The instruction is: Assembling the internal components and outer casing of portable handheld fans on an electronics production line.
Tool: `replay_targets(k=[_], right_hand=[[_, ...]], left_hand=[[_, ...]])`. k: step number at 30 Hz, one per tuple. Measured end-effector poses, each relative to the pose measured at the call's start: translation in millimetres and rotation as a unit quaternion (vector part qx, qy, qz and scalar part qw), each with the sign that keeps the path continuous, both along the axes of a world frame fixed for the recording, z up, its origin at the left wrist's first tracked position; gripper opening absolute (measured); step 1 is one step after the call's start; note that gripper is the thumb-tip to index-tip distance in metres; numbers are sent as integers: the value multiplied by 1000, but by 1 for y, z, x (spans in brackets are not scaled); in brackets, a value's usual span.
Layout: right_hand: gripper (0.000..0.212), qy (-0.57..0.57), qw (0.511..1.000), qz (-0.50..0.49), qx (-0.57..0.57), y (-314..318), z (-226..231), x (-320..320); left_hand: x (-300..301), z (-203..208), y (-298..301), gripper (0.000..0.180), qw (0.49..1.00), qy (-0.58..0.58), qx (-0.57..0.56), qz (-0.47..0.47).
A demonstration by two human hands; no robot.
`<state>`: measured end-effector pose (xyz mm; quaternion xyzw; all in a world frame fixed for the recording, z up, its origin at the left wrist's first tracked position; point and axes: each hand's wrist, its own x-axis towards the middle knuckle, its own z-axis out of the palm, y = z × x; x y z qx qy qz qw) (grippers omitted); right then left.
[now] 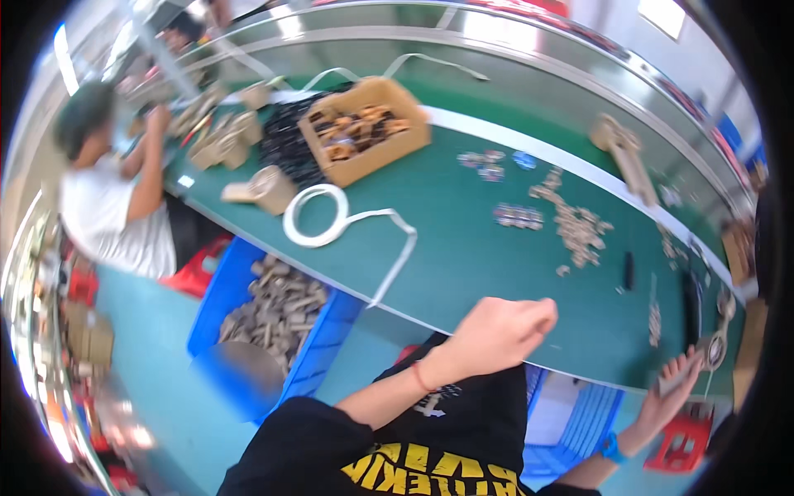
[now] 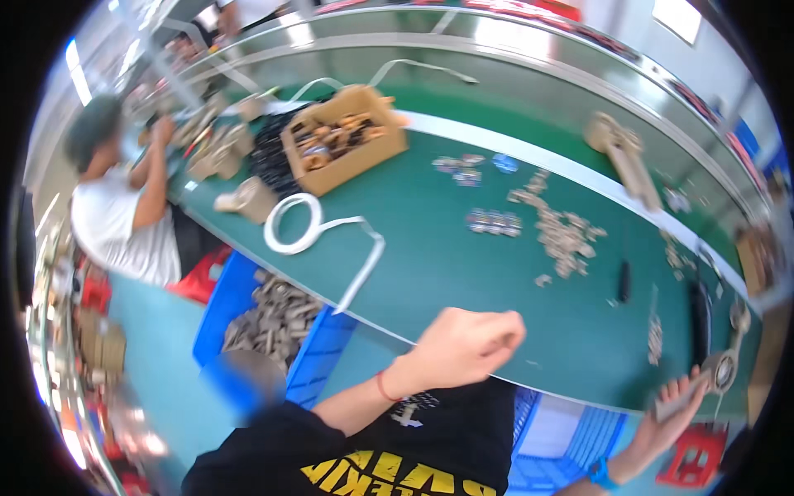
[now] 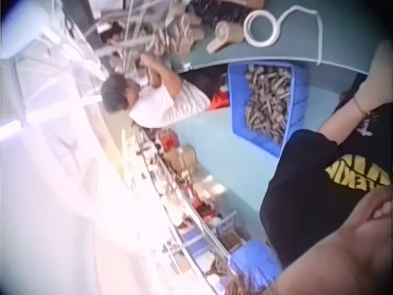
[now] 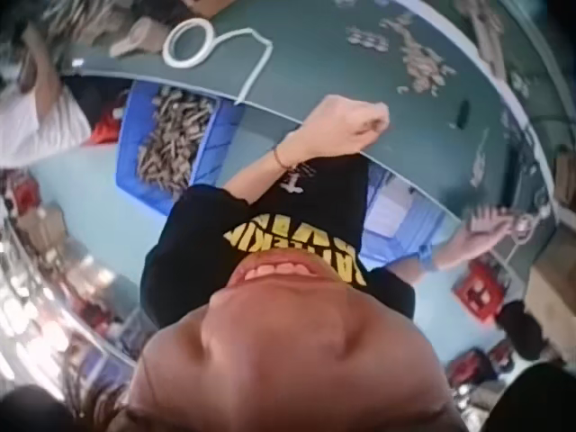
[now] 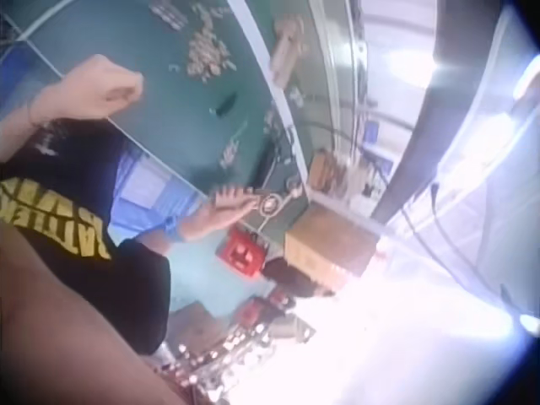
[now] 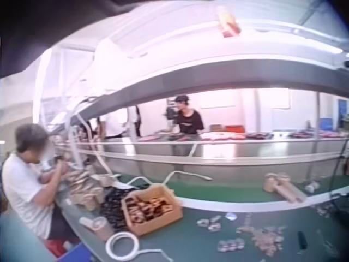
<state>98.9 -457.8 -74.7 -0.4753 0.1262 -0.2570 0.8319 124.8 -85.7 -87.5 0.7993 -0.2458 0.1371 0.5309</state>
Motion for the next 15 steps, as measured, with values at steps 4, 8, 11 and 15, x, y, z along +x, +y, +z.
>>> replay_targets(k=[4,8,11,15], right_hand=[[35,44,998,-54,6,22,-14,10],[33,36,998,44,17,-6,-21,7],[26,-2,982,-118,-144,82,10,10],[25,-41,937,-159,-307,115,11,-6]], left_hand=[[-6,5,1,13,999,17,-12,26],[-5,0,7,13,999,5,-31,33],[0,0,0,13,1000,1,-21,9],[-3,2,3,10,999,20,-19,18]])
